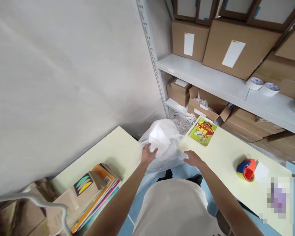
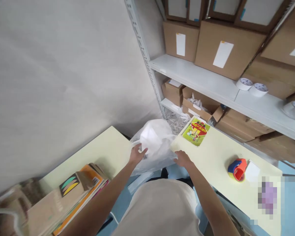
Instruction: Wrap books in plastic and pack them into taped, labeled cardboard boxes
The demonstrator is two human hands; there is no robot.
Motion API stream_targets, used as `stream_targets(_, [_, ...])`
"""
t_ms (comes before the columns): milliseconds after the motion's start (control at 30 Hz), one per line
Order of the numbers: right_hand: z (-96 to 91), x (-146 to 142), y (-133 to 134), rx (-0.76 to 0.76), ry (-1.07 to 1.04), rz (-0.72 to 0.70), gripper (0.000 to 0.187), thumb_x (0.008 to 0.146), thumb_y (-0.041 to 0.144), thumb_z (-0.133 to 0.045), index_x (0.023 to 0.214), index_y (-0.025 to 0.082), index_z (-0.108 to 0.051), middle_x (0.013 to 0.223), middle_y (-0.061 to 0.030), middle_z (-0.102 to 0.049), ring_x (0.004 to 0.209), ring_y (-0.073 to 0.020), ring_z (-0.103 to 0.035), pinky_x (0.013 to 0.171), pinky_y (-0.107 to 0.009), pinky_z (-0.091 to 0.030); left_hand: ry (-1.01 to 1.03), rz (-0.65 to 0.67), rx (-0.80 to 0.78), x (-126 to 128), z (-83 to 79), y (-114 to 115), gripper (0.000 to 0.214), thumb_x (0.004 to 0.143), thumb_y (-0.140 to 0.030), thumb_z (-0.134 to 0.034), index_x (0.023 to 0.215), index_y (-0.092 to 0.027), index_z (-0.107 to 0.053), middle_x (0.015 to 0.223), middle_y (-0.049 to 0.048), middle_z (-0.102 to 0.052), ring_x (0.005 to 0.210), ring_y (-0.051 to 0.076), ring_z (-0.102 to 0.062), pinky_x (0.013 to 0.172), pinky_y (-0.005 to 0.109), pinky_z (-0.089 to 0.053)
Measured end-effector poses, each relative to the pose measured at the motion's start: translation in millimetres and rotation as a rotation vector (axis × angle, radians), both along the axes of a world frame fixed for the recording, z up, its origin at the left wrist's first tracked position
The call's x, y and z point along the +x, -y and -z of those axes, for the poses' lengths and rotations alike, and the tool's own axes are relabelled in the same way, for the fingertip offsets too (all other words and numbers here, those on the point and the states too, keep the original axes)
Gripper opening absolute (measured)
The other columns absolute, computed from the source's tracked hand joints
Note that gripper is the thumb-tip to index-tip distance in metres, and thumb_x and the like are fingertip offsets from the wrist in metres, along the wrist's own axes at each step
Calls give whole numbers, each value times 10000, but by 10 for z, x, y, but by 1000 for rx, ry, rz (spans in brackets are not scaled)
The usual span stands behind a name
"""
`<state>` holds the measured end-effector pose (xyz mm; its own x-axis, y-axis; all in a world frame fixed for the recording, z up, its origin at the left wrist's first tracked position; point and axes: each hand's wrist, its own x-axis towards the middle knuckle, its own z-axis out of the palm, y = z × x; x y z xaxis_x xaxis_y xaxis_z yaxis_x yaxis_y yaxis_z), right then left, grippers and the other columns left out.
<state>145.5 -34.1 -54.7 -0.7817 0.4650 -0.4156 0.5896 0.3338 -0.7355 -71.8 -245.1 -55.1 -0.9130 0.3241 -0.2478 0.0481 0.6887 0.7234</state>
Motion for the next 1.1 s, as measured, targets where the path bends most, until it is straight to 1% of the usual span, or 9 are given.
stream_targets(67, [26, -434, 142, -73, -48, 60, 451, 669, 293, -763, 1112, 227, -713, 1254, -103, -665, 1213, -283, -571, 1023, -380, -424, 54, 13, -13, -141, 1, -34, 601, 700, -389, -736, 1244, -181, -590, 1310, 149, -576, 1290, 315, -518, 1089, 455, -399])
stream_targets(167, [66, -924, 293, -196, -107, 204, 441, 758, 399, -662, 1174, 254, -685, 1241, -63, -681, 1151, -242, -615, 944, -353, -480, 76, 72, 2, -230, 16, -122, 525, 686, -346, -773, 1165, -175, -644, 1385, 163, -535, 1402, 338, -389, 1123, 463, -361])
stream_targets(333, [97, -1288, 435, -321, -153, 413, 317, 642, 358, -711, 935, 245, -754, 997, -48, -751, 976, -254, -665, 854, -377, -506, 131, 104, 40, -281, 113, -187, 363, 661, -269, -798, 991, -159, -693, 1309, 176, -609, 1345, 356, -466, 1113, 481, -370])
stream_targets(433, [71, -1381, 537, -366, -192, 487, 286, 570, 309, -740, 844, 231, -754, 882, -44, -746, 872, -240, -662, 790, -369, -503, 156, 94, 68, -297, 106, -140, 382, 685, -257, -773, 1039, -150, -681, 1296, 180, -617, 1292, 345, -525, 1104, 479, -385])
stream_targets(533, [-53, -1434, 666, -396, -276, 541, 297, 588, 347, -721, 849, 208, -746, 777, -31, -723, 753, -205, -634, 722, -346, -492, 69, 74, 166, -235, -38, -3, 471, 727, -326, -741, 1151, -150, -636, 1360, 180, -567, 1324, 333, -489, 1113, 488, -376])
stream_targets(667, [-393, -1391, 875, -387, -427, 584, 294, 622, 409, -716, 837, 209, -727, 738, -5, -697, 696, -171, -589, 704, -325, -480, -108, 194, 498, 6, -361, 211, 518, 735, -447, -721, 1179, -200, -620, 1292, 128, -614, 1256, 296, -544, 1075, 480, -416])
stream_targets(833, [-856, -1261, 1210, -481, -638, 451, 249, 664, 417, -759, 817, 225, -717, 756, 2, -692, 708, -152, -590, 704, -301, -489, 113, 181, 708, 254, -728, 255, 621, 750, -491, -687, 1287, -202, -570, 1300, 130, -624, 1193, 271, -594, 974, 401, -488])
stream_targets(967, [-1070, -1242, 1339, -628, -663, 424, 307, 649, 416, -773, 877, 238, -668, 681, 34, -634, 624, -126, -564, 629, -269, -491, 196, 177, 761, 237, -924, 245, 424, 796, -547, -612, 973, -171, -694, 883, 66, -721, 819, 202, -664, 766, 320, -523])
stream_targets(1100, [-1146, -1162, 1184, -515, -776, 580, 219, 661, 349, -719, 782, 244, -571, 578, 90, -466, 469, -77, -386, 445, -194, -341, 280, 17, 815, 72, -944, 324, 459, 783, -611, -588, 672, -167, -625, 611, 10, -613, 579, 142, -559, 583, 263, -462])
